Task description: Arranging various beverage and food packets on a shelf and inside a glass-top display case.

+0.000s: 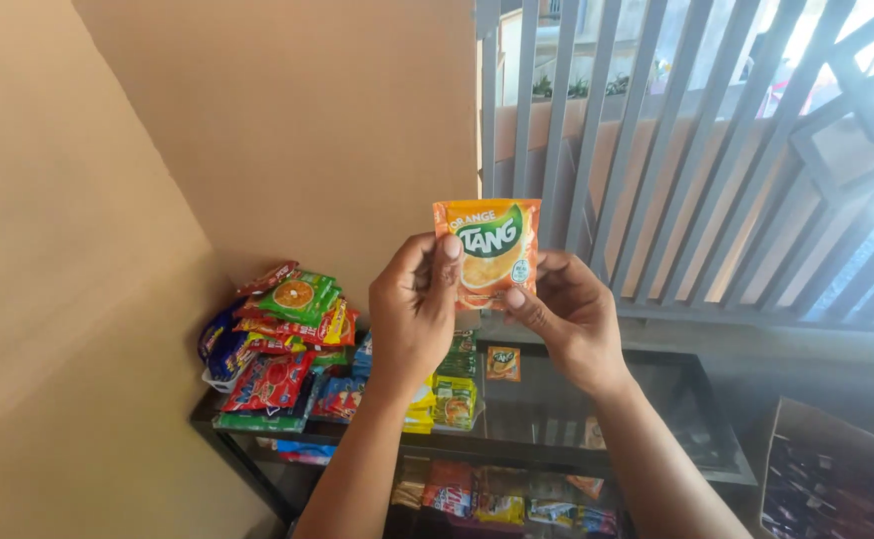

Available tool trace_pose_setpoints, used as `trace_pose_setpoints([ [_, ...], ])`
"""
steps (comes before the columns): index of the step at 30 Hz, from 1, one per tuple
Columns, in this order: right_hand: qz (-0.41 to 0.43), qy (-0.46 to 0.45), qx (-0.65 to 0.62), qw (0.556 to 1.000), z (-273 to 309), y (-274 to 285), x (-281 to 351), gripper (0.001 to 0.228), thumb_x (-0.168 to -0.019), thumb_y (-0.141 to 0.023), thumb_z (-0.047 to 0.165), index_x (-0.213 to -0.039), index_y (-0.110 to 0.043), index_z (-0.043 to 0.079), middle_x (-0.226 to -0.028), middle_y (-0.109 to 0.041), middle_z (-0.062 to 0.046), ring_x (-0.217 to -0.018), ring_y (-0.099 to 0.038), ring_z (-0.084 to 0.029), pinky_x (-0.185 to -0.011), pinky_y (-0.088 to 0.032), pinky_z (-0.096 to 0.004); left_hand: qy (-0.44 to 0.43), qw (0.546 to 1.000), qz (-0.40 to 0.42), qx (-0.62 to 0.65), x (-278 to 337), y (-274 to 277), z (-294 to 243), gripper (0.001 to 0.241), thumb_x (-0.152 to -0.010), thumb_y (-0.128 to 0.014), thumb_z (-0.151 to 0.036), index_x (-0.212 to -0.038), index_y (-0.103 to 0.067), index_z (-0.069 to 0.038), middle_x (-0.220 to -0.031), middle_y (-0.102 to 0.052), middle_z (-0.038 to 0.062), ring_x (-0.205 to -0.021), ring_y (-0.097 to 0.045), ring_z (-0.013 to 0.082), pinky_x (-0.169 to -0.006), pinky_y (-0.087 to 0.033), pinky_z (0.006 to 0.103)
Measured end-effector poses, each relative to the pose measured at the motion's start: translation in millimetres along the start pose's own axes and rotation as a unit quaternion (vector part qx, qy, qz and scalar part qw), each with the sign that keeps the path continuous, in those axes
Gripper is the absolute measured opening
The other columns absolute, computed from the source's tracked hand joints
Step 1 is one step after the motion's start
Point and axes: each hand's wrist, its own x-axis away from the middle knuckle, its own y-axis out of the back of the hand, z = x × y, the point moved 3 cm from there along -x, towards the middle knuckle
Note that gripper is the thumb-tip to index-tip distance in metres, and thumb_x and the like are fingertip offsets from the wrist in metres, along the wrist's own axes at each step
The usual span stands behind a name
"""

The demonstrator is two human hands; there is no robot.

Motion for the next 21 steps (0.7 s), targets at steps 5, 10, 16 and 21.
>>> trace_pose_setpoints([
  [5,-0.042,0.074,0.041,0.995,11,-1,-5,0.027,-0.099,-0.072,0.005,-0.123,-0.062,-0.002,-0.107,-0.074,-0.01,-0.094,-0.071,-0.012,-0.08,-0.061,-0.03,-0.023,1.0,0.009,0.002,-4,-5,-20,0.032,-0.107,-0.063,-0.029,-0.119,-0.059,0.001,-0.09,-0.068,0.001,-0.081,-0.062,0.0049,-0.069,-0.052,0.0212],
  [10,-0.129,0.211,0.251,0.936,49,-23,-6,0.023,-0.101,-0.072,0.003,-0.122,-0.065,-0.004,-0.115,-0.064,-0.013,-0.091,-0.071,-0.012,-0.074,-0.06,-0.028,-0.16,0.98,-0.026,-0.118,4,-14,-39,0.053,-0.107,-0.068,-0.03,-0.145,-0.047,0.001,-0.121,-0.062,0.017,-0.105,-0.065,0.0211,-0.088,-0.059,0.0307],
  [16,0.021,0.286,0.345,0.894,70,-43,-5,0.039,-0.093,-0.076,0.003,-0.129,-0.064,-0.006,-0.133,-0.064,-0.017,-0.113,-0.069,-0.022,-0.088,-0.062,-0.032,-0.068,0.994,0.08,0.013,0,-17,-32,0.052,-0.108,-0.057,-0.03,-0.148,-0.043,0.0,-0.128,-0.066,0.013,-0.116,-0.071,0.0198,-0.097,-0.062,0.0328],
  [21,-0.083,0.092,0.12,0.985,57,-20,-19,0.044,-0.093,-0.074,0.009,-0.133,-0.057,0.002,-0.12,-0.07,-0.01,-0.102,-0.07,-0.012,-0.071,-0.057,-0.024,-0.041,0.989,0.111,0.092,-7,-19,-37,0.038,-0.112,-0.05,-0.024,-0.137,-0.054,0.004,-0.122,-0.07,0.009,-0.111,-0.069,0.0148,-0.096,-0.062,0.0349],
])
